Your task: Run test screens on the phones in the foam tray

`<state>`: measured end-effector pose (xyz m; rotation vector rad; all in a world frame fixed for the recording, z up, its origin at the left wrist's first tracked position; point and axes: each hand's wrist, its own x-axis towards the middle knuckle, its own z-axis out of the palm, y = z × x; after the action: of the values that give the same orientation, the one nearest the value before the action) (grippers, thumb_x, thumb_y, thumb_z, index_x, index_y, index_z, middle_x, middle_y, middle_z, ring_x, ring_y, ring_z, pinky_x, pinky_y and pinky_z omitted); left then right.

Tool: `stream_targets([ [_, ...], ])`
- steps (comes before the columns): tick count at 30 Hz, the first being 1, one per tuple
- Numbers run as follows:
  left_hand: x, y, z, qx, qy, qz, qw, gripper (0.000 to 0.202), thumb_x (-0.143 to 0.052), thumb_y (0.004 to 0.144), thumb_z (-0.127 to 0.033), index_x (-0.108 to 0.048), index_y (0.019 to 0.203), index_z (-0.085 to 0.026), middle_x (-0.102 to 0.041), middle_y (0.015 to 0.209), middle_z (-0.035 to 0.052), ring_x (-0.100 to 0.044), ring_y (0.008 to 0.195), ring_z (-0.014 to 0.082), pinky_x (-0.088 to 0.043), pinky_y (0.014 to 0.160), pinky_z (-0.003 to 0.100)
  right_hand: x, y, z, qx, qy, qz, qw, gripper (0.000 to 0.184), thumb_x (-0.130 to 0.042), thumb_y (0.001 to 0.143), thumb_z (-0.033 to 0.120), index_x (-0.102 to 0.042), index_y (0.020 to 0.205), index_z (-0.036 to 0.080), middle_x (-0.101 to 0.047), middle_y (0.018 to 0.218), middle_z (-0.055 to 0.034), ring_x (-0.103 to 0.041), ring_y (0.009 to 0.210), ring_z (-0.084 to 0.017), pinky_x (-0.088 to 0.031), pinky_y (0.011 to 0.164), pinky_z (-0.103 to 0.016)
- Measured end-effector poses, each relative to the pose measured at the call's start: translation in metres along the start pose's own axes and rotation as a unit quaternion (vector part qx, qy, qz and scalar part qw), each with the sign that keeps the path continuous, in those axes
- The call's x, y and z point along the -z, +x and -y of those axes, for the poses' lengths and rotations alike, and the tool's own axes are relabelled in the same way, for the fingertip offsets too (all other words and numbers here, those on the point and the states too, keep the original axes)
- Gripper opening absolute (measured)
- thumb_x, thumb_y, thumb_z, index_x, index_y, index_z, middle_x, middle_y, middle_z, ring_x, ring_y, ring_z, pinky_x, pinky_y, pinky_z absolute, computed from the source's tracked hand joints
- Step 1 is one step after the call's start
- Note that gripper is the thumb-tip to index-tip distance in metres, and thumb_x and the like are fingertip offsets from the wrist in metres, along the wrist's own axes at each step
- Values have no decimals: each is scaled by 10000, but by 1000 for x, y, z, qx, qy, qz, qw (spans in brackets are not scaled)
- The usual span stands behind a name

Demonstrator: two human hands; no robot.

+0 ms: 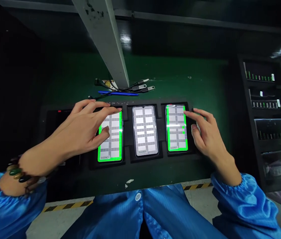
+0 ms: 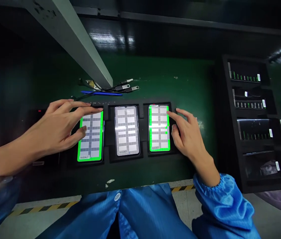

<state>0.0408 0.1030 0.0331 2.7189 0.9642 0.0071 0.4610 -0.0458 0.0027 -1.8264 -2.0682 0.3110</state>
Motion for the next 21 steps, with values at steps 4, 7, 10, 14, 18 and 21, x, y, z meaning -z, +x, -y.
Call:
stream_targets([
  [4, -1, -2, -1, -1, 3, 0, 1000, 604, -450, 1059, -339, -510, 1640, -190, -650, 1555, 187, -555, 1500, 391, -319, 1324, 679, -1, -49, 17, -1, 6, -14, 1000, 610, -481, 1070, 179, -552, 1653, 339, -740, 1463, -118, -632, 1470, -394, -559, 1132, -648],
  [7, -2, -1, -1, -5, 3, -13, 1000, 602, -461, 1050, -347, -512, 1634, -209, -658, 1566, 165, -560, 1470, 397, -333, 1308, 679, -5, -81, 27, -8, 9, -33, 999, 674, -489, 1045, 157, -526, 1682, 374, -756, 1429, -110, -675, 1413, -398, -590, 1079, -638],
  [10, -3, 0, 0, -3, 0, -19, 1000, 593, -463, 1042, -325, -513, 1623, -215, -670, 1564, 137, -559, 1470, 382, -321, 1321, 648, -8, -93, 32, -13, 10, -44, 999, 676, -486, 1039, 160, -535, 1678, 378, -782, 1381, -102, -685, 1400, -409, -591, 1066, -653],
  [14, -4, -1, 2, 2, -3, -12, 1000, 612, -462, 1048, -356, -494, 1644, -216, -673, 1555, 145, -556, 1484, 407, -318, 1315, 666, -7, -76, 30, -30, 4, -33, 999, 609, -464, 1060, 184, -577, 1632, 363, -799, 1320, -101, -623, 1492, -415, -550, 1134, -679],
  [18, -5, -1, 1, -4, 4, -22, 1000, 581, -437, 1068, -351, -511, 1623, -198, -681, 1543, 159, -574, 1464, 400, -340, 1303, 670, -7, -39, 19, -42, 6, -30, 999, 548, -449, 1092, 218, -571, 1617, 317, -743, 1482, -104, -571, 1538, -400, -516, 1194, -684],
  [21, -5, 0, 1, -2, 3, -26, 1000, 566, -427, 1069, -365, -536, 1598, -196, -684, 1533, 166, -579, 1475, 393, -339, 1312, 673, -9, -9, 11, -49, 15, -36, 998, 530, -434, 1092, 228, -591, 1594, 295, -717, 1540, -98, -545, 1556, -392, -490, 1241, -696],
])
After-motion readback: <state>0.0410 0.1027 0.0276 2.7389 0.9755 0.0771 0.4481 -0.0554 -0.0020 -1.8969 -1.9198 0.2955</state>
